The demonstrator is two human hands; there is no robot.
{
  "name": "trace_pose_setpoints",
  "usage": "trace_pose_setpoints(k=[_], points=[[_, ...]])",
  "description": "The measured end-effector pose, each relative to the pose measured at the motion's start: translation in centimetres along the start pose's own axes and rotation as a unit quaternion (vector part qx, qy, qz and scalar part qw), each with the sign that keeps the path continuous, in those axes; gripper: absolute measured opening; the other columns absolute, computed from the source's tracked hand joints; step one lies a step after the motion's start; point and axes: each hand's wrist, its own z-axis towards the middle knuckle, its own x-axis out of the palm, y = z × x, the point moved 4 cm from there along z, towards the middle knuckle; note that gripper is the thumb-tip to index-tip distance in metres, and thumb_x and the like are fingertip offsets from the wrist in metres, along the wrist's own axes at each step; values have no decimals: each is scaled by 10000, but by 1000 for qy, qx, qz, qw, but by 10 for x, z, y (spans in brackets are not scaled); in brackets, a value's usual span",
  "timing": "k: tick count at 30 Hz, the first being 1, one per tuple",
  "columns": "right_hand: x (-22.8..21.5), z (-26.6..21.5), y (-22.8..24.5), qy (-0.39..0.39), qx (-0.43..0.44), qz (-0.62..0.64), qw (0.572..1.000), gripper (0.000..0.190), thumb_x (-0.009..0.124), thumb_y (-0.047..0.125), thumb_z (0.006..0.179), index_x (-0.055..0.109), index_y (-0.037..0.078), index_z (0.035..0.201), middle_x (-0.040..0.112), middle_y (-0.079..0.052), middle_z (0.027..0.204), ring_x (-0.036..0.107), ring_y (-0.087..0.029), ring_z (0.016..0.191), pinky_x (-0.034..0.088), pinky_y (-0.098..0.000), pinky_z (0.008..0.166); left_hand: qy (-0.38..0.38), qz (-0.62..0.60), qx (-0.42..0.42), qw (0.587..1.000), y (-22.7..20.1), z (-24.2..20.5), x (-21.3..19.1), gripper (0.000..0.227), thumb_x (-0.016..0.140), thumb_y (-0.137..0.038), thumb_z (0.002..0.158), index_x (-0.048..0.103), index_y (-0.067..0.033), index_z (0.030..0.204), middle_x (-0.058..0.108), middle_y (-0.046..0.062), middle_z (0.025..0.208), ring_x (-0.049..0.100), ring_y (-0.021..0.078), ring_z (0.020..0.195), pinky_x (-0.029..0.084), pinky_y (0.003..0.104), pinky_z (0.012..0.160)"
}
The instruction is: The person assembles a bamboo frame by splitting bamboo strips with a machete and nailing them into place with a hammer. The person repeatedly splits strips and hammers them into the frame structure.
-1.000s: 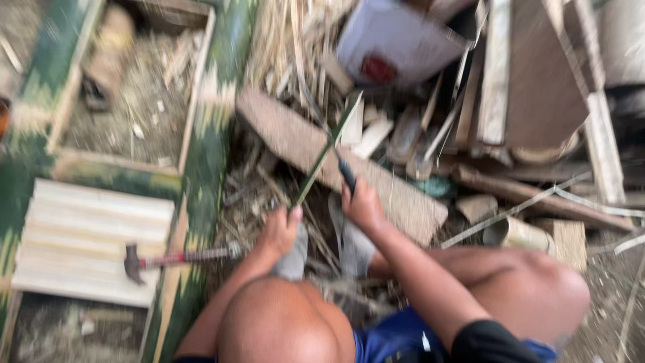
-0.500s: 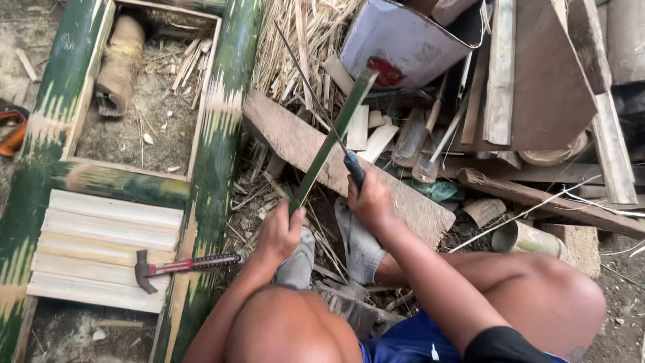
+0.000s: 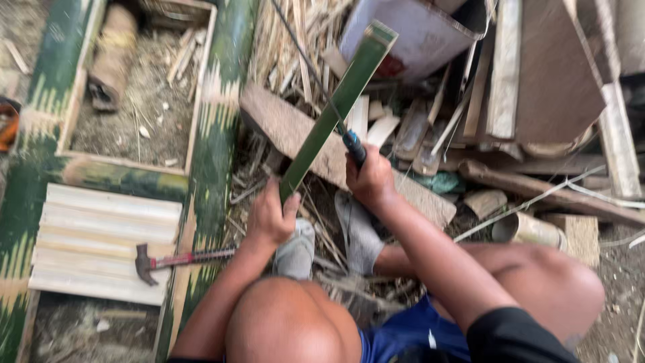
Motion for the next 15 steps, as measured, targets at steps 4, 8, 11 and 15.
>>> trace_pose_setpoints(k=[4, 8, 11, 15], points=[[2, -17, 14, 123, 120, -90, 981, 307, 676, 284, 997, 570, 11, 1087, 676, -297, 841, 660, -523, 756, 528, -589, 641, 85, 60, -94, 990, -9, 1, 25, 660, 403, -499, 1133, 637, 107, 1249, 648, 412, 1103, 615, 578, 1034, 511, 604, 871], [-7, 5, 37, 118, 61, -65, 989, 397, 668, 271, 931, 542, -33, 1152, 656, -337, 778, 661, -535, 719, 526, -606, 649, 52, 32, -61, 996, -14, 17, 8, 721, 381, -564, 1099, 674, 95, 1093, 681, 389, 1003, 672, 541, 985, 527, 576, 851], [-11, -1, 21, 75, 99, -45, 991, 347, 642, 294, 992, 551, -20, 1110, 671, -324, 786, 653, -544, 749, 519, -617, 668, 42, -3, -60, 997, 3, 1, 1, 741, 401, -625, 1017, 679, 61, 1043, 698, 346, 930, 672, 534, 928, 517, 572, 787], [2, 5, 6, 119, 91, -65, 986, 338, 641, 283, 1002, 547, -32, 1081, 678, -322, 837, 660, -534, 784, 530, -600, 693, 160, 55, -225, 960, 37, 1, 35, 820, 385, -648, 1069, 700, 95, 927, 687, 383, 910, 699, 517, 948, 531, 562, 822]])
